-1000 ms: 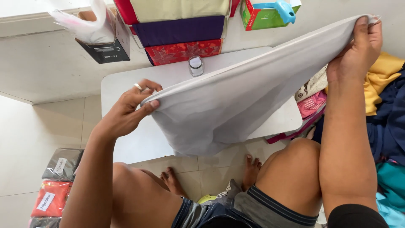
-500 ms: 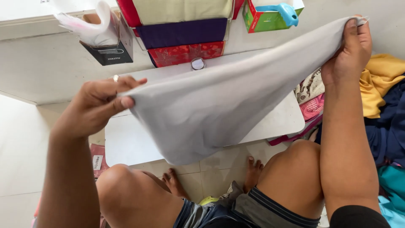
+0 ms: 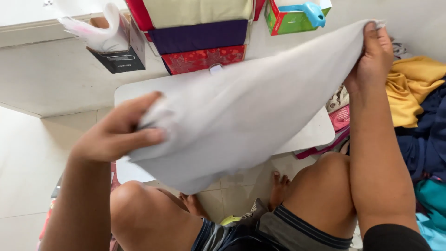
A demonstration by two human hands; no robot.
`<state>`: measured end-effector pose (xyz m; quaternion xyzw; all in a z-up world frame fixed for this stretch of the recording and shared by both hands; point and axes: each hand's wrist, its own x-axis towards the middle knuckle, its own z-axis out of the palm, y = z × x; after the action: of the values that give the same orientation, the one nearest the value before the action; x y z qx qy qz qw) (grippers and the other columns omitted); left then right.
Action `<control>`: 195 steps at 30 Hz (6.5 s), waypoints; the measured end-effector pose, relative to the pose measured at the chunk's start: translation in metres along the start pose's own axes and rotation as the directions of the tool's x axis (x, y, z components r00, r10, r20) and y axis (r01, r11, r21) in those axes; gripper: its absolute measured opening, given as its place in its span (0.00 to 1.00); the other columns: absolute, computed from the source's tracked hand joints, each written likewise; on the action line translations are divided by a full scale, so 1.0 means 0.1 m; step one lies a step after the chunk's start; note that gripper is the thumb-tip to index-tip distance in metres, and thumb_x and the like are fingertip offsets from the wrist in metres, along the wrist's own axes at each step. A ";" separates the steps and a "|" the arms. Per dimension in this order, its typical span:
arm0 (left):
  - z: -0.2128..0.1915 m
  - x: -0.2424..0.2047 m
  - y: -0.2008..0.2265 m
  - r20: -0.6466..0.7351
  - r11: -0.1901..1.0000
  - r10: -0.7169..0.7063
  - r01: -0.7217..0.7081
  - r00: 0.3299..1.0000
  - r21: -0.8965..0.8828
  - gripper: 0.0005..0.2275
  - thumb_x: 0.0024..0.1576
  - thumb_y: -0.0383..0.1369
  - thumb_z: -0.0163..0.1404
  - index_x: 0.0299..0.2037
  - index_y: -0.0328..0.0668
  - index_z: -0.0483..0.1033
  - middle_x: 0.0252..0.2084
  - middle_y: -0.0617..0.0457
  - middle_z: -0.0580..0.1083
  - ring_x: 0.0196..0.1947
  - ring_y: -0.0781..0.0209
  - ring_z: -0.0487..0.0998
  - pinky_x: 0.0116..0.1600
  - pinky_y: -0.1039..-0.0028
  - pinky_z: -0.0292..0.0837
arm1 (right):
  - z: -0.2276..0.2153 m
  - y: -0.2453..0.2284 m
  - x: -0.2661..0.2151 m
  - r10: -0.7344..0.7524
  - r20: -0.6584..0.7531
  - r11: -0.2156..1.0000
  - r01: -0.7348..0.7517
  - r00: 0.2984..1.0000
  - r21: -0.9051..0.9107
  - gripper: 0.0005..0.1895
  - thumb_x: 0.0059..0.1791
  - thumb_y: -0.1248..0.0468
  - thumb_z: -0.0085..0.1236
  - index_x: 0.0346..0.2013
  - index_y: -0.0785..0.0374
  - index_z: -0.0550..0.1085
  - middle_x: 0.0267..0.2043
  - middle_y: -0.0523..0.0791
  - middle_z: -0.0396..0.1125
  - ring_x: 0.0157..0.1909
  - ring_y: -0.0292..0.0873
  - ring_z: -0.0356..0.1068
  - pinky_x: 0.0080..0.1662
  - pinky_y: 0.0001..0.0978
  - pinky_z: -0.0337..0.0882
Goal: Folding a grey hijab on a small table and then cleaning it with a lint roller.
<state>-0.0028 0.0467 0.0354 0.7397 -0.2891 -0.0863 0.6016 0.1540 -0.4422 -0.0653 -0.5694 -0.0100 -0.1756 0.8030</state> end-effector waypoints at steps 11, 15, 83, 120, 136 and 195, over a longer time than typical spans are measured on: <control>-0.04 0.03 -0.11 -0.148 0.511 0.064 0.095 0.987 0.854 0.15 0.57 0.38 0.60 0.26 0.36 0.74 0.19 0.49 0.75 0.17 0.56 0.70 0.71 0.54 0.56 | -0.38 0.16 0.19 -0.239 0.100 0.964 0.249 0.966 -0.096 0.13 0.60 0.51 0.57 0.47 0.54 0.66 0.43 0.34 0.62 0.45 0.27 0.58 0.56 0.21 0.63; -0.06 0.02 -0.11 -0.125 0.439 0.193 0.028 0.973 0.898 0.09 0.57 0.37 0.63 0.30 0.41 0.83 0.24 0.53 0.77 0.43 0.56 0.77 0.72 0.50 0.48 | -0.45 0.21 0.24 -0.257 0.148 0.944 0.281 0.955 -0.174 0.13 0.62 0.51 0.56 0.51 0.56 0.67 0.47 0.36 0.63 0.49 0.29 0.61 0.62 0.23 0.66; -0.01 -0.04 -0.81 -0.374 0.121 0.151 0.358 0.915 0.926 0.18 0.55 0.54 0.64 0.39 0.48 0.88 0.47 0.51 0.78 0.55 0.47 0.67 0.58 0.46 0.48 | -0.70 0.39 0.35 -0.102 0.250 0.939 0.176 0.963 -0.295 0.09 0.68 0.56 0.47 0.61 0.50 0.63 0.61 0.41 0.63 0.62 0.38 0.65 0.65 0.33 0.67; -0.46 -0.08 -1.93 -0.792 0.819 -0.404 0.566 0.458 -0.091 0.04 0.51 0.21 0.53 0.30 0.39 0.73 0.28 0.56 0.73 0.28 0.66 0.73 0.38 0.80 0.73 | -0.53 0.56 0.24 0.083 0.260 0.910 0.033 0.962 -0.413 0.06 0.67 0.67 0.53 0.56 0.51 0.68 0.49 0.34 0.65 0.46 0.26 0.64 0.55 0.16 0.73; -0.34 0.00 -1.81 -0.299 0.624 -0.770 0.567 0.564 -0.537 0.03 0.57 0.26 0.56 0.34 0.38 0.75 0.32 0.54 0.72 0.28 0.68 0.70 0.37 0.83 0.75 | -0.73 0.77 0.36 0.198 0.252 0.856 -0.041 0.947 -0.516 0.05 0.68 0.66 0.50 0.57 0.52 0.68 0.52 0.36 0.65 0.47 0.29 0.67 0.56 0.21 0.79; 0.46 -0.14 -2.67 -0.308 0.283 -0.563 0.530 0.766 0.800 0.35 0.47 0.13 0.51 0.67 0.51 0.62 0.70 0.38 0.59 0.54 0.43 0.73 0.43 0.63 0.81 | -1.08 1.10 0.28 0.537 0.313 0.549 -0.043 0.784 -0.835 0.02 0.62 0.73 0.53 0.49 0.71 0.71 0.43 0.49 0.67 0.44 0.41 0.67 0.49 0.30 0.71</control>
<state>0.0506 0.0448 -0.2304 0.9854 -0.0317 -0.1449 0.0834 0.1926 -0.5172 -0.1980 -0.8809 -0.0562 0.1476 0.4462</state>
